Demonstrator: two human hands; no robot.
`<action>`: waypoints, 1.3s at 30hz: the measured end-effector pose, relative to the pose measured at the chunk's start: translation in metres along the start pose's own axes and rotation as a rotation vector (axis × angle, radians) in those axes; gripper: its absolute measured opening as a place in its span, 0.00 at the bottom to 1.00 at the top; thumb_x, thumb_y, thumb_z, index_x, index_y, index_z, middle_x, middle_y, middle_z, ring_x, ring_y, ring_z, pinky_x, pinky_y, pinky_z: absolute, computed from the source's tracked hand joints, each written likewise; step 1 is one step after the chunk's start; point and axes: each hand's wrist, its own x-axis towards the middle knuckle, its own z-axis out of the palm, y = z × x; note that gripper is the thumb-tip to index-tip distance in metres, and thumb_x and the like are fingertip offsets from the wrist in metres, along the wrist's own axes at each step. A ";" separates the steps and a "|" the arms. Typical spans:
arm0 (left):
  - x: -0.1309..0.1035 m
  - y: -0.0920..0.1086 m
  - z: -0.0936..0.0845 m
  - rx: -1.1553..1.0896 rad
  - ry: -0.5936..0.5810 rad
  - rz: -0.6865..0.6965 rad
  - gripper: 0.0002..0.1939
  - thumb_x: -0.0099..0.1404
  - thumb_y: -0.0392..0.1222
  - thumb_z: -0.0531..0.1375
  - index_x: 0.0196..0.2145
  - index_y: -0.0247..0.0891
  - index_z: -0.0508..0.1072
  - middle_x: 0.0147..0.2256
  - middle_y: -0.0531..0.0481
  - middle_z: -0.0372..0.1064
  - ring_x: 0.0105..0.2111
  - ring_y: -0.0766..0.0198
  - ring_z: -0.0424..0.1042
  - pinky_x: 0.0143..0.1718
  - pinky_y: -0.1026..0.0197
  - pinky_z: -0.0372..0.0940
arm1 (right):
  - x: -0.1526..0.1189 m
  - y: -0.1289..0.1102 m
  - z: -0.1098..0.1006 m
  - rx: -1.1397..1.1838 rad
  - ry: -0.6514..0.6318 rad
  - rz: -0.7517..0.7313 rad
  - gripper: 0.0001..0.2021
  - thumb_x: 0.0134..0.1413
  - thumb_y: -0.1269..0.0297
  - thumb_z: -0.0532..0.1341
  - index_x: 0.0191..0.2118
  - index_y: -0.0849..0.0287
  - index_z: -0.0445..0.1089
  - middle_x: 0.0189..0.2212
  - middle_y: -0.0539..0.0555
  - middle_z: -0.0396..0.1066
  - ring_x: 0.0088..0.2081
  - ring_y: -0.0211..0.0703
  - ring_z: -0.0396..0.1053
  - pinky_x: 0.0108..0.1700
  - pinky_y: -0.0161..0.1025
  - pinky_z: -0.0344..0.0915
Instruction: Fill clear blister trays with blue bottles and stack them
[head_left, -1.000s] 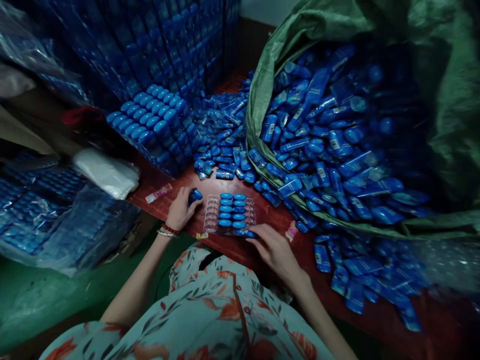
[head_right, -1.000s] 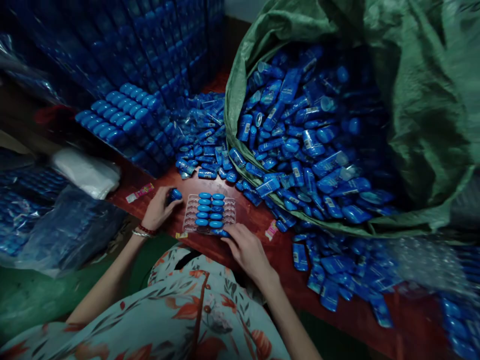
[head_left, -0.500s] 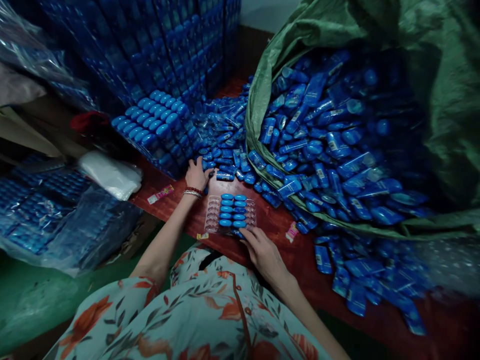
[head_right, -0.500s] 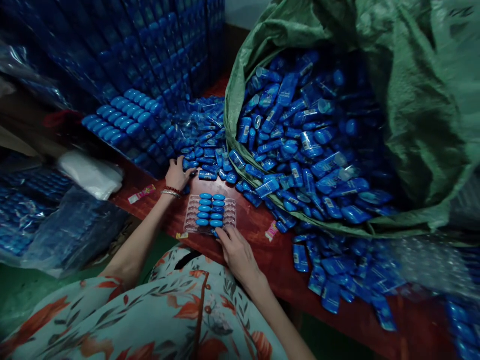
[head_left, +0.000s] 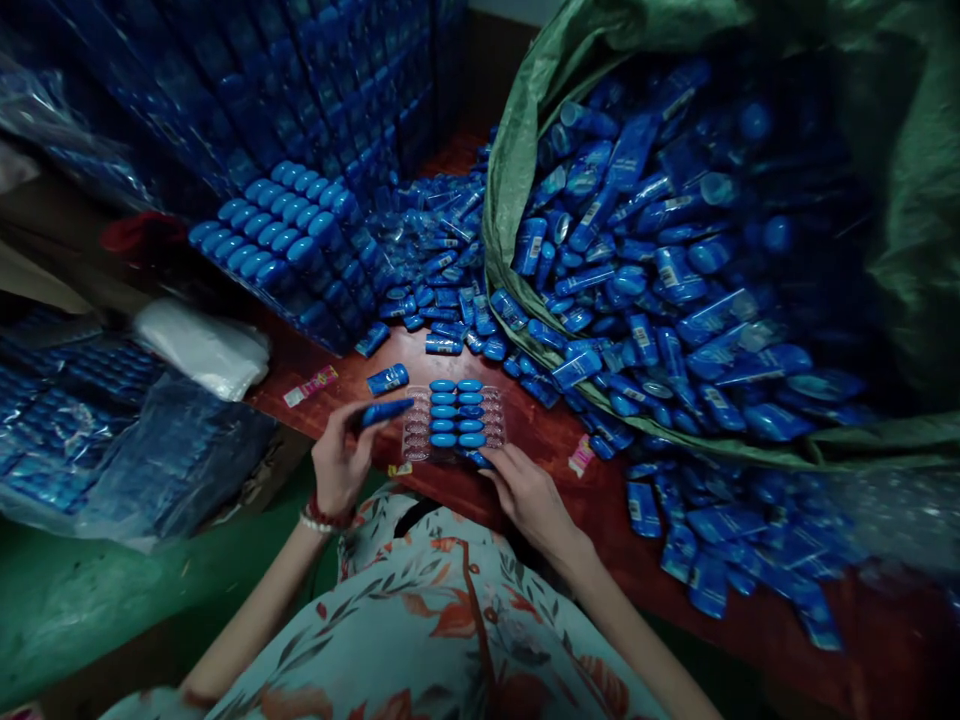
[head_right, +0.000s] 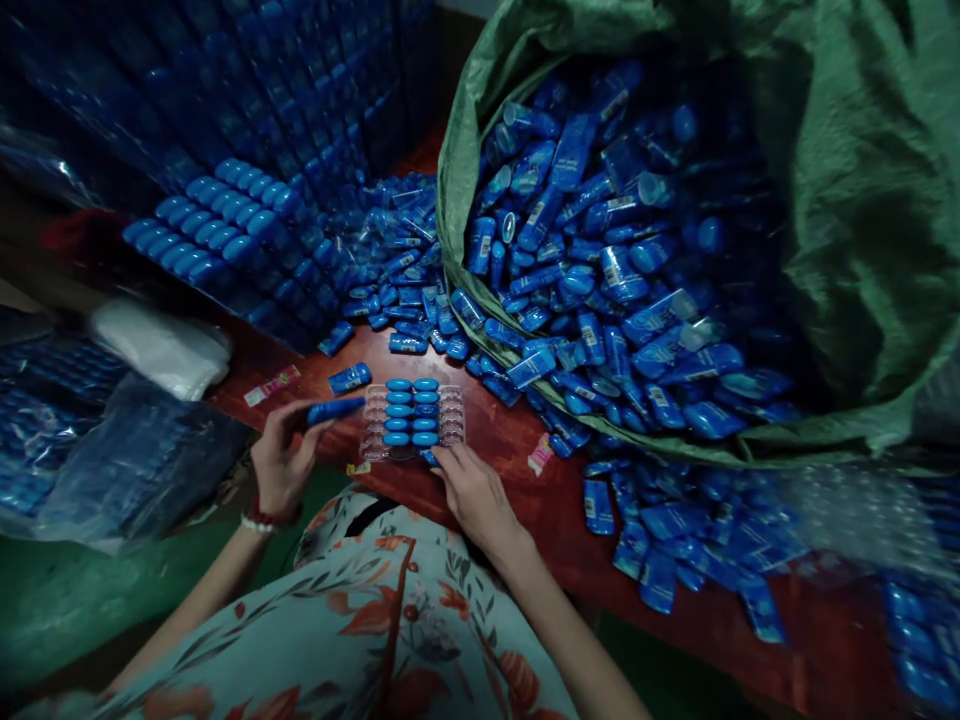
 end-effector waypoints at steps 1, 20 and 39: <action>-0.016 0.006 -0.005 -0.032 -0.024 0.006 0.13 0.61 0.39 0.60 0.44 0.40 0.68 0.36 0.51 0.71 0.33 0.66 0.71 0.35 0.63 0.67 | -0.001 0.001 0.001 0.041 0.010 0.008 0.12 0.62 0.68 0.50 0.49 0.58 0.64 0.36 0.56 0.67 0.38 0.42 0.67 0.41 0.40 0.68; -0.019 0.016 0.007 0.108 -0.677 0.636 0.14 0.68 0.34 0.45 0.46 0.34 0.66 0.36 0.42 0.68 0.36 0.61 0.67 0.36 0.60 0.67 | 0.015 -0.041 -0.008 -0.451 -0.201 -0.184 0.10 0.56 0.77 0.53 0.43 0.62 0.66 0.34 0.56 0.66 0.39 0.45 0.65 0.42 0.41 0.64; -0.003 -0.004 0.011 0.107 -0.354 0.490 0.18 0.67 0.35 0.49 0.54 0.41 0.63 0.45 0.42 0.65 0.42 0.61 0.67 0.41 0.59 0.65 | 0.054 0.002 -0.027 -0.182 0.199 -0.063 0.13 0.62 0.67 0.50 0.47 0.56 0.69 0.34 0.54 0.71 0.35 0.39 0.68 0.39 0.34 0.63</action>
